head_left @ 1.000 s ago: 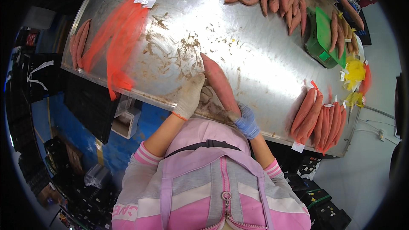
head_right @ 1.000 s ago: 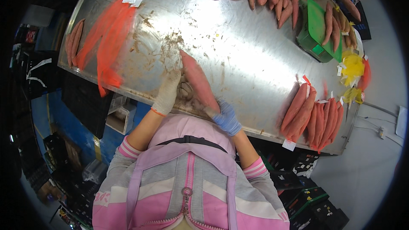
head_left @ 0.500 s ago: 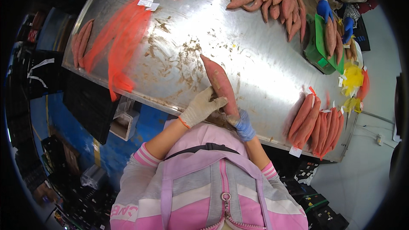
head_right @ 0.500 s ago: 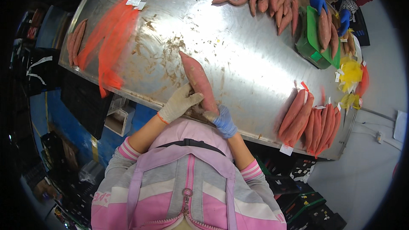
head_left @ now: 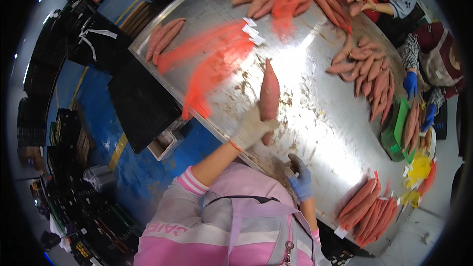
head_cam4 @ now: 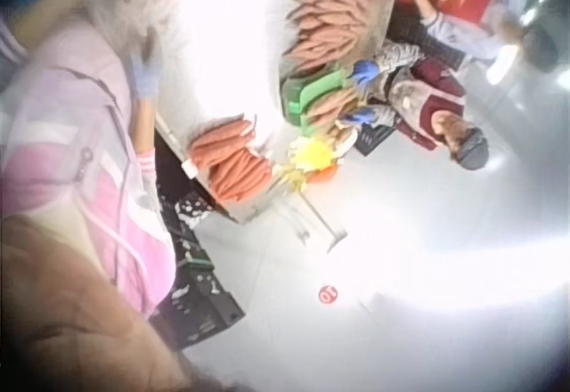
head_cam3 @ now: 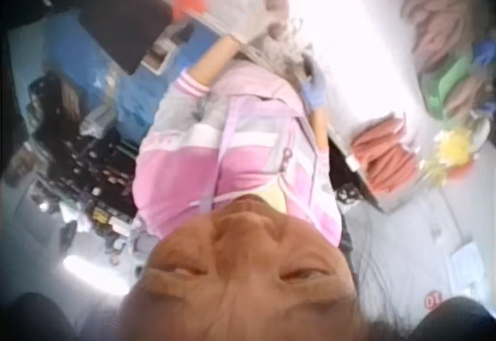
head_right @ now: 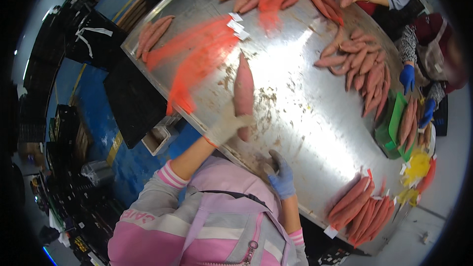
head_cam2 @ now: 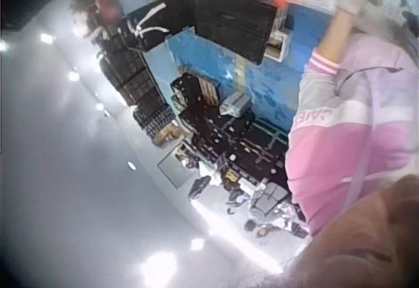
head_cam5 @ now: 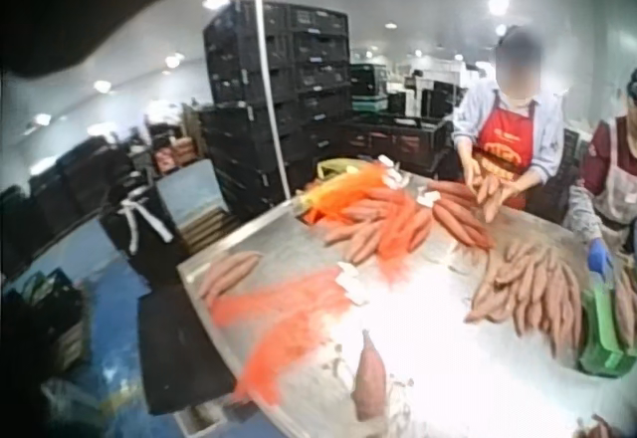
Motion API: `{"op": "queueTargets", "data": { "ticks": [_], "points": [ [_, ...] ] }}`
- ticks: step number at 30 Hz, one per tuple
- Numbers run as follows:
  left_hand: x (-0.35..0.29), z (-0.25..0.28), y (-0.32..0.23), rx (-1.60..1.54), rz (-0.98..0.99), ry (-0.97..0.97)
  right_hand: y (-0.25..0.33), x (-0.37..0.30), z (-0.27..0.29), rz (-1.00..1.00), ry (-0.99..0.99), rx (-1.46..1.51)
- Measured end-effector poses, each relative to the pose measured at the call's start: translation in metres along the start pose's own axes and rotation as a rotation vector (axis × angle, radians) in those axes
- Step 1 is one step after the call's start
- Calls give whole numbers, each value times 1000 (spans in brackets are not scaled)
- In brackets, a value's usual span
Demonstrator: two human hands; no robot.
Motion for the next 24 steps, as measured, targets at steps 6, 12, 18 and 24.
{"op": "queueTargets", "data": {
  "ticks": [6, 12, 18, 24],
  "points": [
    [35, 164, -40, 516, -107, -591, -14, -6, 5, -87, -95, -30],
    [73, 306, -33, 1046, 46, -653, 6, 1, -14, -199, -122, -3],
    [118, 353, -3, 1278, 154, -555, 22, 13, -37, -238, -99, -71],
    [154, 375, 26, 1344, 180, -645, 12, 15, -53, -187, -209, -63]
  ]
}}
Point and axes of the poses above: each hand's wrist, its own x-axis towards the middle knuckle, its own z-axis out of the back of the hand, y = z × x, the point moved 1 cm from there along x, towards the middle knuckle, and after that the axes turned 4 degrees about y, right-handed, at the moved point
